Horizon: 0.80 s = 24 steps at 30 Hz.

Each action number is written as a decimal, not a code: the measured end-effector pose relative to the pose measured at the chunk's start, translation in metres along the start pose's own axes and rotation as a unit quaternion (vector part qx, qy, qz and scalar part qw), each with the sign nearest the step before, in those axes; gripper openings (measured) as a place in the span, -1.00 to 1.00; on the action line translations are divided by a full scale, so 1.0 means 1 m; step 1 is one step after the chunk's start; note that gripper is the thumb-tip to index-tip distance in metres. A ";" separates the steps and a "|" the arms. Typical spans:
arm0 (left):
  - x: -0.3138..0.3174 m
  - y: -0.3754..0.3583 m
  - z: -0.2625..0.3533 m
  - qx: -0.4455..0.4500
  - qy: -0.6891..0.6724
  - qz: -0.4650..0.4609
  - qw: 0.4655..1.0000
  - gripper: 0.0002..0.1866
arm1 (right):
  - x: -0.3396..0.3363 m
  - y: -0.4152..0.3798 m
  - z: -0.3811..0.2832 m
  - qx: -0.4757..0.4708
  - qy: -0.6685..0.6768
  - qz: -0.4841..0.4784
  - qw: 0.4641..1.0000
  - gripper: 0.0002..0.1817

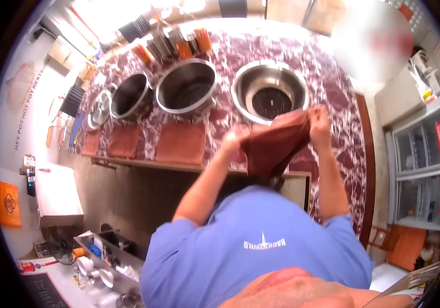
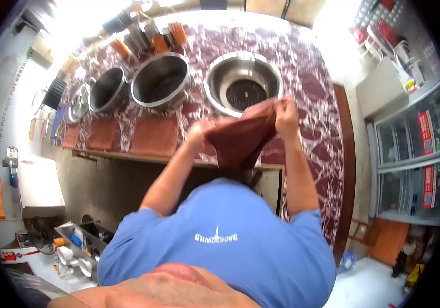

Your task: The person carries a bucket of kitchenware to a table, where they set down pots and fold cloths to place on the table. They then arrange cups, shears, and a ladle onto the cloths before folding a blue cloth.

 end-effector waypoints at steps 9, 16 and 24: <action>0.051 0.046 0.169 0.058 0.054 0.041 0.996 -0.86 | -0.055 0.111 0.039 0.075 -0.073 -0.070 0.992 -0.70; 0.047 0.098 0.201 0.107 0.239 0.041 0.964 -0.79 | -0.059 0.143 -0.003 0.166 0.166 -0.174 0.956 -0.76; 0.075 0.079 0.234 0.213 0.355 0.081 0.906 -0.60 | -0.079 0.173 0.027 0.132 0.131 -0.203 0.961 -0.65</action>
Point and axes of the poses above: each hand's wrist, its own y-axis towards the middle knuckle, its own x-axis out of the palm, z = x × y, the point moved 5 cm from there along y, towards the middle knuckle, and after that the axes turned 4 degrees about -z, right-handed, at the moved point
